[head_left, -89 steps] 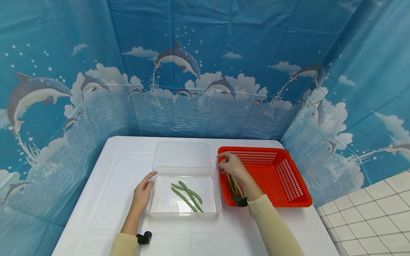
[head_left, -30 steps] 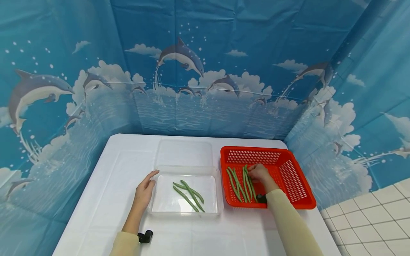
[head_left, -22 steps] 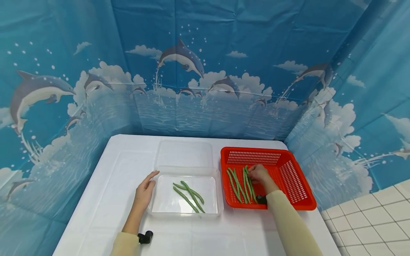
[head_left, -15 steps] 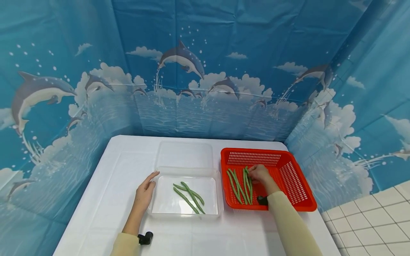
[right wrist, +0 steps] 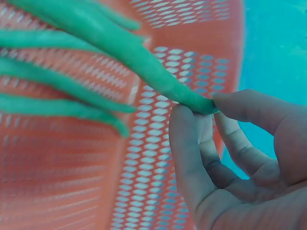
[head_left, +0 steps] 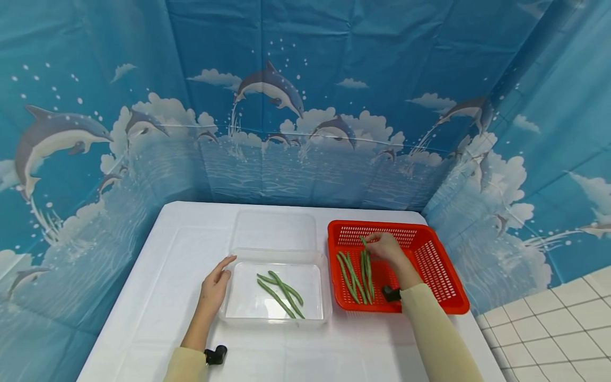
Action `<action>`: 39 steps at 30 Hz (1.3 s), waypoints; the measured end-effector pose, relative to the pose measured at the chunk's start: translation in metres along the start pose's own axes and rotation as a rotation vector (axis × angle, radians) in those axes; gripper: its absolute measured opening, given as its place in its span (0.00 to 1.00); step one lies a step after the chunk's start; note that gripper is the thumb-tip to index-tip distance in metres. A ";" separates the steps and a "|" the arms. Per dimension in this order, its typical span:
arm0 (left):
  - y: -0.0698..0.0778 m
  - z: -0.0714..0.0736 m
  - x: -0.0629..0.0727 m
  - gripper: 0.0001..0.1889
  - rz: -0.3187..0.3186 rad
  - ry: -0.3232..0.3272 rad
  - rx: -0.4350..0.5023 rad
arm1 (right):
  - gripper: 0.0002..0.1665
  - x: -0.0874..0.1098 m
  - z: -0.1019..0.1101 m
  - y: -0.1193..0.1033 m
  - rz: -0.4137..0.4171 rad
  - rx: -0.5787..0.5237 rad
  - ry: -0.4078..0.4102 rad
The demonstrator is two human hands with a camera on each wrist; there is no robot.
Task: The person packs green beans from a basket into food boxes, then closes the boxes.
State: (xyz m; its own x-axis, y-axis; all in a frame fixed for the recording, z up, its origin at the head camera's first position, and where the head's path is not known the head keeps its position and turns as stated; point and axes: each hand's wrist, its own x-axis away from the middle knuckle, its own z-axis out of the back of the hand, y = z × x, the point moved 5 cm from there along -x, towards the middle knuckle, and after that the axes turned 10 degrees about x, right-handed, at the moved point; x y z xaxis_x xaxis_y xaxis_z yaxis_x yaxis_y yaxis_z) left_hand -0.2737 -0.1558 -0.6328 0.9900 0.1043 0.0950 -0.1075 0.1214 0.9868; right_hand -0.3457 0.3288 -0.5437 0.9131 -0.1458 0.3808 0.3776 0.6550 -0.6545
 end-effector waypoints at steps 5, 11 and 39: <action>0.000 0.000 0.000 0.23 0.003 -0.002 0.003 | 0.20 0.012 0.000 -0.024 0.059 -0.028 -0.036; 0.001 0.000 0.001 0.23 -0.005 -0.006 -0.001 | 0.23 0.027 -0.003 -0.051 0.158 -0.041 -0.085; -0.002 0.001 -0.001 0.23 -0.008 -0.001 0.009 | 0.12 0.044 -0.115 -0.138 0.271 -0.061 -0.220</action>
State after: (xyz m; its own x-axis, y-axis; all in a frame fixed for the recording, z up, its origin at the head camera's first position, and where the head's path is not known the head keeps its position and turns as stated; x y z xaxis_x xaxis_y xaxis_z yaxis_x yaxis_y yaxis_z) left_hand -0.2743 -0.1573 -0.6350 0.9909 0.1026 0.0870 -0.0985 0.1130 0.9887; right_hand -0.3394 0.1466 -0.5118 0.9288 0.1946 0.3153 0.1408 0.6017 -0.7862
